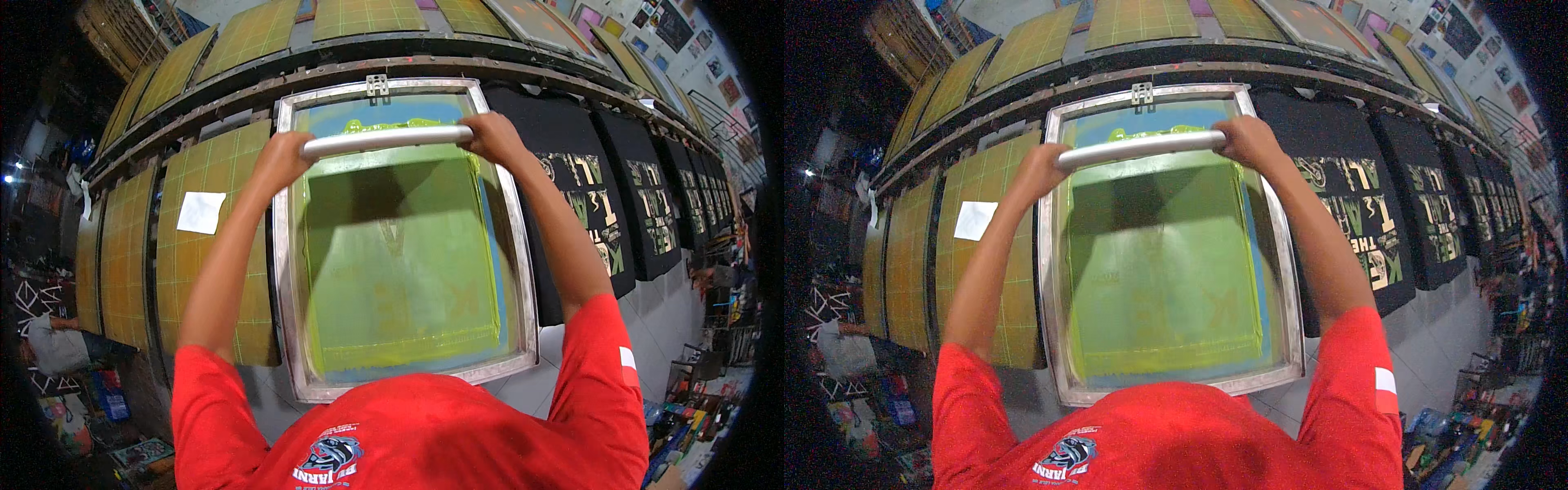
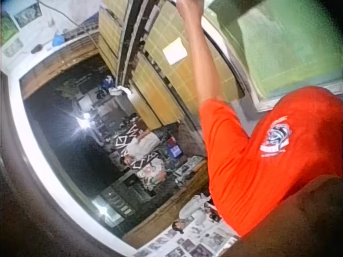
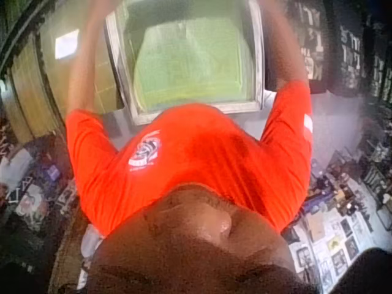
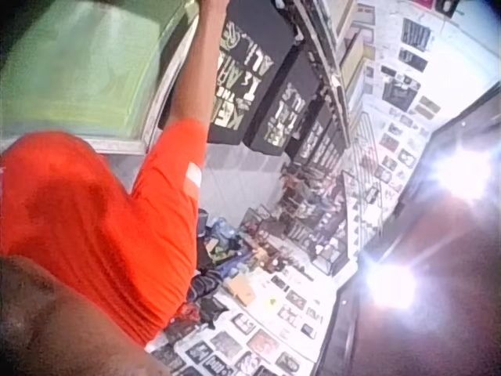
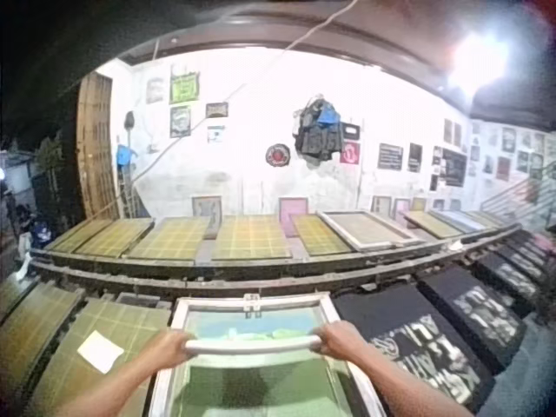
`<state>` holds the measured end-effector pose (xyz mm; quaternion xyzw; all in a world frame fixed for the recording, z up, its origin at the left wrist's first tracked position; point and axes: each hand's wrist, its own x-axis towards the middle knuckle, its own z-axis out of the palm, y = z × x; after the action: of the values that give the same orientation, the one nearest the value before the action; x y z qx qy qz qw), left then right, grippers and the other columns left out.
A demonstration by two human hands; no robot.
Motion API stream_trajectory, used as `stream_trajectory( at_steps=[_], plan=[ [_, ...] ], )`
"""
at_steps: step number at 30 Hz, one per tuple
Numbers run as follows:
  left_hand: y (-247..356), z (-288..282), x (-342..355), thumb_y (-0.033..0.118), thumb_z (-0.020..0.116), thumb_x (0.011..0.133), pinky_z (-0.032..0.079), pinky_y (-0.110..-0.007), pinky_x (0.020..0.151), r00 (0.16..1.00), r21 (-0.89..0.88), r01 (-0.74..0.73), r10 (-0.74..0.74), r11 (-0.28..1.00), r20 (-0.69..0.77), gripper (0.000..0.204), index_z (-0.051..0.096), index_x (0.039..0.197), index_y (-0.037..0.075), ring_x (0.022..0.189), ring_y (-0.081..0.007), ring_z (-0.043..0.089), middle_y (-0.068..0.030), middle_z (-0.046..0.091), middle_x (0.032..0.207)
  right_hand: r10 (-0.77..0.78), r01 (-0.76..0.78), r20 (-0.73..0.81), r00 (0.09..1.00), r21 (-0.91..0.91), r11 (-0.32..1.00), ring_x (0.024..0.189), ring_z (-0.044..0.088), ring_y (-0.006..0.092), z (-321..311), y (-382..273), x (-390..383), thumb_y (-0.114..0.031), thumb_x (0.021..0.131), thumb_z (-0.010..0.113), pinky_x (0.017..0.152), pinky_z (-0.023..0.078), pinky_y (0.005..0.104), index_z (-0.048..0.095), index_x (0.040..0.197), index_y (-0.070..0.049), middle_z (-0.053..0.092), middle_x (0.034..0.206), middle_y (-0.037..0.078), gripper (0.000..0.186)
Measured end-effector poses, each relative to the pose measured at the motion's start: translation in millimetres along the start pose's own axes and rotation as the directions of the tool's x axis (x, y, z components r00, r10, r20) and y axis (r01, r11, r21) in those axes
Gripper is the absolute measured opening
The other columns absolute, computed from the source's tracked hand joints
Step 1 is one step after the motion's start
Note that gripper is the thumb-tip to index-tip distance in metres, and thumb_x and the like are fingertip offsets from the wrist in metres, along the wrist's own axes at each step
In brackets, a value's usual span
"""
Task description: The person applies ink to black t-shirts using a screen-printing frame and a squeegee across multiple stations, then cleans the equipment by hand.
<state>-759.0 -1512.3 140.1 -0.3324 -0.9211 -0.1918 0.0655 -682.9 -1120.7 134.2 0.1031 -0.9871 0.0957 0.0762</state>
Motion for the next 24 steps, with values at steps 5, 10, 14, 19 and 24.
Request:
stream_trajectory(
  at_steps=[5, 10, 14, 19, 24],
  plan=[
    [-40.2, 33.6, 43.7, 0.012, 0.075, 0.069, 0.053, -0.044, 0.075, 0.998, -0.006, 0.036, -0.036, 0.999, 0.044, 0.028, 0.072, 0.096, 0.010, 0.085, -0.0385, 0.066, -0.0200, 0.068, 0.087, -0.044, 0.044, 0.017, 0.999, 0.009, 0.999, 0.084, 0.066, 0.0359, 36.2, 31.7, 54.4, -0.016, 0.066, 0.073, 0.075, 0.053, 0.0467, 0.071, 0.092, -0.014, 0.069, 0.086, 0.015, 0.026],
    [-45.7, 47.3, 45.0, 0.014, 0.076, 0.068, 0.053, -0.044, 0.075, 0.996, 0.027, 0.050, -0.052, 0.998, 0.073, 0.028, 0.072, 0.096, 0.010, 0.084, -0.0378, 0.066, -0.0190, 0.068, 0.087, -0.062, 0.060, 0.068, 0.996, 0.035, 0.998, 0.082, 0.066, 0.0367, 45.5, 37.8, 58.6, -0.016, 0.063, 0.075, 0.074, 0.053, 0.0464, 0.071, 0.088, -0.012, 0.069, 0.085, 0.015, 0.025],
    [-33.2, 39.7, 38.6, 0.014, 0.076, 0.069, 0.052, -0.044, 0.077, 0.995, 0.045, 0.029, -0.033, 0.999, 0.097, 0.025, 0.072, 0.093, 0.010, 0.084, -0.0378, 0.065, -0.0177, 0.069, 0.086, -0.086, 0.087, 0.079, 0.993, -0.003, 0.996, 0.077, 0.066, 0.0371, 48.3, 39.2, 51.4, -0.011, 0.061, 0.073, 0.071, 0.053, 0.0464, 0.070, 0.084, -0.011, 0.068, 0.079, 0.016, 0.023],
    [-15.0, 35.7, -21.4, 0.010, 0.074, 0.067, 0.052, -0.045, 0.077, 0.990, 0.108, 0.057, -0.070, 0.993, 0.125, 0.025, 0.071, 0.093, 0.010, 0.085, -0.0372, 0.065, -0.0159, 0.068, 0.087, -0.056, 0.060, 0.097, 0.994, -0.040, 0.997, 0.076, 0.066, 0.0367, 41.6, 2.8, -2.4, -0.011, 0.063, 0.073, 0.068, 0.052, 0.0467, 0.070, 0.084, -0.012, 0.067, 0.075, 0.015, 0.021],
    [63.3, 39.3, -159.5, 0.003, 0.072, 0.065, 0.053, -0.042, 0.079, 0.995, 0.037, 0.048, -0.050, 0.998, 0.083, 0.034, 0.069, 0.098, 0.009, 0.090, -0.0339, 0.064, -0.0139, 0.066, 0.097, 0.074, -0.075, 0.114, 0.991, 0.005, 0.997, 0.079, 0.067, 0.0336, 28.6, -60.0, -157.6, -0.014, 0.066, 0.074, 0.071, 0.054, 0.0450, 0.070, 0.096, -0.015, 0.068, 0.081, 0.013, 0.030]
  ],
)
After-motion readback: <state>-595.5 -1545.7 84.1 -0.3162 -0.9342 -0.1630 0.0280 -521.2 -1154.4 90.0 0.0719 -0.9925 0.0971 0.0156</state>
